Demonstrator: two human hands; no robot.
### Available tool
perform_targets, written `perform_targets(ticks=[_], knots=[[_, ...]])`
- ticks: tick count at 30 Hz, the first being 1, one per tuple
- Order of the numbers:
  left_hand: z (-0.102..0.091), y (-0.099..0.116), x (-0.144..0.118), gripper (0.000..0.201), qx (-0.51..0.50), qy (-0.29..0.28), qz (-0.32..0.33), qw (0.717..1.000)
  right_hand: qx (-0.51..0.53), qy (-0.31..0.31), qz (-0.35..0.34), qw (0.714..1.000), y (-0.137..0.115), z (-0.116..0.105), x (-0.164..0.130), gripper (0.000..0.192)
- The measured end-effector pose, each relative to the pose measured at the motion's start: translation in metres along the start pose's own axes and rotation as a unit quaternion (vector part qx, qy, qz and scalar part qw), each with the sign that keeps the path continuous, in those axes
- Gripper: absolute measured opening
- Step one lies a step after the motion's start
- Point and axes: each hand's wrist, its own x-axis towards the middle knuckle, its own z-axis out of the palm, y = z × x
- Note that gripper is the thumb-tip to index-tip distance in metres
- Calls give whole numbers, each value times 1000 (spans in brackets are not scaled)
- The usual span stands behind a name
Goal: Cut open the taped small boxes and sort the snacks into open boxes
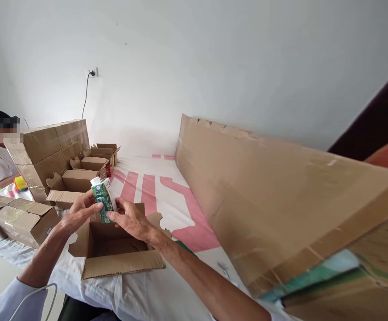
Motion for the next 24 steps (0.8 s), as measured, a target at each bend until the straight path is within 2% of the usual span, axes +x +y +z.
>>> perform_targets(ticks=[3, 5, 7, 10, 14, 18, 24], knots=[[-2, 1, 0, 55, 6, 16, 4, 1000, -9, 9, 1, 1000, 0, 3, 0, 38], [-11, 0, -2, 55, 18, 44, 1, 999, 14, 13, -13, 1000, -1, 4, -1, 37], [-28, -6, -5, 58, 40, 134, -11, 990, 61, 14, -28, 998, -3, 0, -2, 38], [-60, -35, -16, 60, 62, 324, -51, 943, 135, 41, -48, 989, -7, -17, -4, 43], [-95, -90, -29, 60, -1, 468, -167, 868, 171, 160, -103, 967, -11, -53, -11, 41], [-117, -124, -20, 47, -7, 520, -195, 832, 167, 295, -145, 930, 0, -87, -21, 40], [-140, -144, 19, 33, -17, 538, -186, 822, 181, 435, -106, 876, 49, -117, -36, 48]])
